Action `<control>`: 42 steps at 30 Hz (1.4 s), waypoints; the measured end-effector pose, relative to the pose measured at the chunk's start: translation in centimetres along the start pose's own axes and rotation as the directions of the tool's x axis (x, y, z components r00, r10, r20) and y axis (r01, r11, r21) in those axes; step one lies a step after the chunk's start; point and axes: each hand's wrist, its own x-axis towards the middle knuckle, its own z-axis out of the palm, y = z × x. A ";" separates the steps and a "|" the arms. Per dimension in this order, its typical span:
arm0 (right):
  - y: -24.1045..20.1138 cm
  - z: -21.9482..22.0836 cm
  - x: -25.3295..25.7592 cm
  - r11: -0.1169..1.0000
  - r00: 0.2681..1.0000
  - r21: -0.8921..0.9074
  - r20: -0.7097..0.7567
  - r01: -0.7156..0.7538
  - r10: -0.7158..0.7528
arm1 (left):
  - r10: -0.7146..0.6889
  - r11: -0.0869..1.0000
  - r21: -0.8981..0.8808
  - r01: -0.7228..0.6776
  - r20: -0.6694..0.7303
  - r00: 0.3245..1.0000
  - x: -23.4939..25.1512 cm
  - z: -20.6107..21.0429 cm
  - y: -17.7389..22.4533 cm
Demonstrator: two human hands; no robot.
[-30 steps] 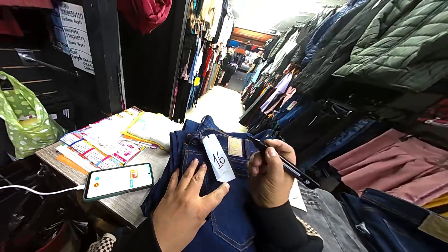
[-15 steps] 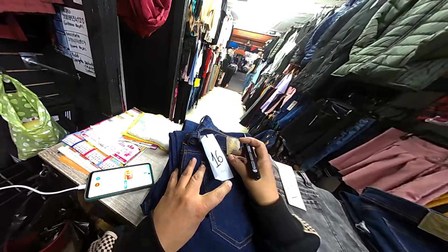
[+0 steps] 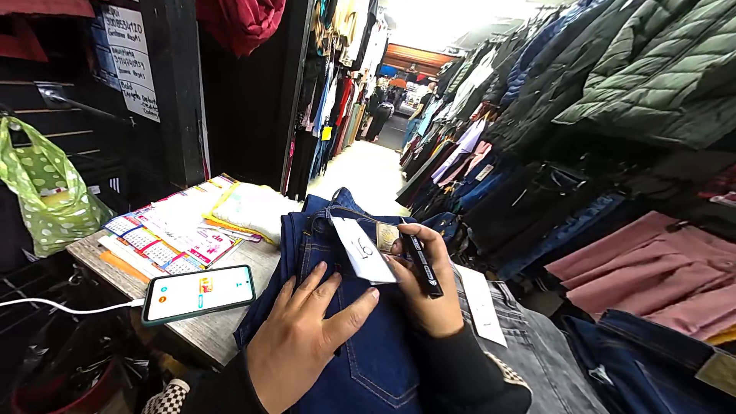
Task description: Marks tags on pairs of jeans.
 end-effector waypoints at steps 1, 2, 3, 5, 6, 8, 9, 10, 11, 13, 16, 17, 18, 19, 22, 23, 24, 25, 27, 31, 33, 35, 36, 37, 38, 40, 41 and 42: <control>-0.2 0.1 -0.1 1.000 1.000 0.014 0.005 -0.018 0.018 | 0.000 1.000 -0.007 0.001 0.003 1.000 -0.1 -0.1 -0.1; -0.5 0.3 -0.1 0.998 0.999 0.057 0.003 -0.042 0.041 | -0.001 1.000 -0.013 0.001 0.006 1.000 -0.1 -0.1 -0.1; -0.7 0.5 -0.1 0.995 0.999 0.082 0.010 -0.049 0.048 | -0.003 1.000 -0.017 0.003 0.007 1.000 -0.1 -0.1 -0.1; -0.7 0.5 0.0 0.996 1.000 0.085 -0.001 -0.014 0.014 | -0.008 1.000 -0.019 0.008 0.001 1.000 -0.1 -0.1 -0.1; -0.6 0.4 0.1 0.998 1.000 0.065 -0.015 0.022 -0.022 | -0.011 1.000 -0.014 0.011 -0.004 1.000 -0.1 -0.1 -0.1; -0.2 0.0 0.2 0.996 0.993 0.009 -0.069 0.093 -0.092 | -0.022 1.000 -0.012 0.022 -0.013 1.000 -0.1 -0.1 -0.1; 0.0 -0.3 0.3 0.992 0.987 -0.008 -0.098 0.126 -0.126 | -0.028 1.000 -0.015 0.027 -0.020 0.999 0.0 -0.1 -0.2; 0.2 -0.5 0.5 0.988 0.980 -0.018 -0.128 0.151 -0.152 | -0.035 0.999 -0.018 0.034 -0.030 0.999 0.1 -0.1 -0.2; 0.3 -0.7 0.6 0.986 0.974 -0.025 -0.155 0.163 -0.165 | -0.043 0.999 -0.013 0.042 -0.042 0.998 0.3 -0.2 -0.2; 0.1 -0.8 0.8 0.978 0.965 -0.080 -0.163 0.193 -0.204 | -0.048 0.999 0.007 0.049 -0.054 0.997 0.7 -0.5 -0.3; -0.4 -1.1 1.1 0.935 0.953 -0.228 -0.071 0.272 -0.294 | -0.048 0.999 0.020 0.049 -0.049 0.998 1.1 -0.5 -0.3; -0.3 -1.2 1.0 0.922 0.952 -0.261 -0.039 0.285 -0.305 | -0.053 0.998 0.015 0.053 -0.047 0.998 1.2 -0.3 -0.2; -0.3 -1.2 1.0 0.913 0.951 -0.280 -0.009 0.295 -0.310 | -0.059 0.998 0.006 0.059 -0.042 0.997 1.1 -0.3 -0.1; -0.2 -1.2 0.9 0.910 0.952 -0.288 0.017 0.297 -0.305 | -0.067 0.998 -0.004 0.067 -0.030 0.997 1.0 -0.2 -0.1; 0.3 -1.1 1.0 0.911 0.952 -0.281 0.041 0.301 -0.302 | -0.079 0.997 -0.020 0.079 0.003 0.997 0.5 -0.3 -0.2; 0.3 -1.3 1.1 0.910 0.948 -0.274 0.017 0.311 -0.319 | -0.077 0.997 -0.024 0.077 0.004 0.997 0.5 -0.3 -0.3; 0.3 -1.5 1.4 0.903 0.940 -0.278 -0.008 0.327 -0.342 | -0.074 0.997 -0.025 0.074 0.001 0.997 0.5 -0.3 -0.3; -0.1 -1.8 1.8 0.890 0.930 -0.299 -0.019 0.344 -0.366 | -0.072 0.997 -0.020 0.071 -0.010 0.997 0.6 -0.2 -0.3; -0.9 -2.3 2.8 0.852 0.924 -0.378 0.025 0.361 -0.381 | -0.068 0.998 -0.007 0.068 -0.026 0.997 0.6 0.0 -0.3; -1.7 -2.2 3.3 0.822 0.920 -0.418 0.113 0.386 -0.375 | -0.080 0.997 -0.015 0.080 -0.040 0.996 0.4 0.1 -0.4; -1.4 -2.3 2.2 0.835 0.909 -0.365 0.104 0.412 -0.403 | -0.087 0.996 -0.030 0.085 -0.057 0.995 0.4 0.1 -0.4; -1.1 -1.9 0.5 0.838 0.911 -0.362 0.107 0.409 -0.398 | -0.096 0.995 -0.039 0.094 -0.068 0.993 0.4 0.0 -0.5; -0.8 -1.7 -0.3 0.839 0.915 -0.368 0.113 0.401 -0.387 | -0.099 0.995 -0.033 0.097 -0.069 0.993 0.4 -0.1 -0.5; -0.6 -1.4 -0.9 0.838 0.916 -0.374 0.115 0.397 -0.383 | -0.098 0.995 -0.027 0.096 -0.070 0.993 0.5 -0.1 -0.5; -0.4 -1.1 -1.3 0.836 0.915 -0.376 0.114 0.400 -0.387 | -0.093 0.996 -0.020 0.091 -0.070 0.993 0.5 0.0 -0.5; 0.1 -0.8 -1.5 0.840 0.912 -0.358 0.117 0.407 -0.393 | -0.083 0.996 -0.014 0.083 -0.056 0.995 0.5 0.3 -0.4; 0.2 -0.7 -1.6 0.852 0.918 -0.343 0.123 0.395 -0.376 | -0.081 0.997 -0.015 0.080 -0.043 0.996 0.5 0.4 -0.4; 0.3 -0.5 -1.6 0.866 0.927 -0.332 0.133 0.375 -0.351 | -0.079 0.997 -0.017 0.079 -0.029 0.996 0.5 0.5 -0.3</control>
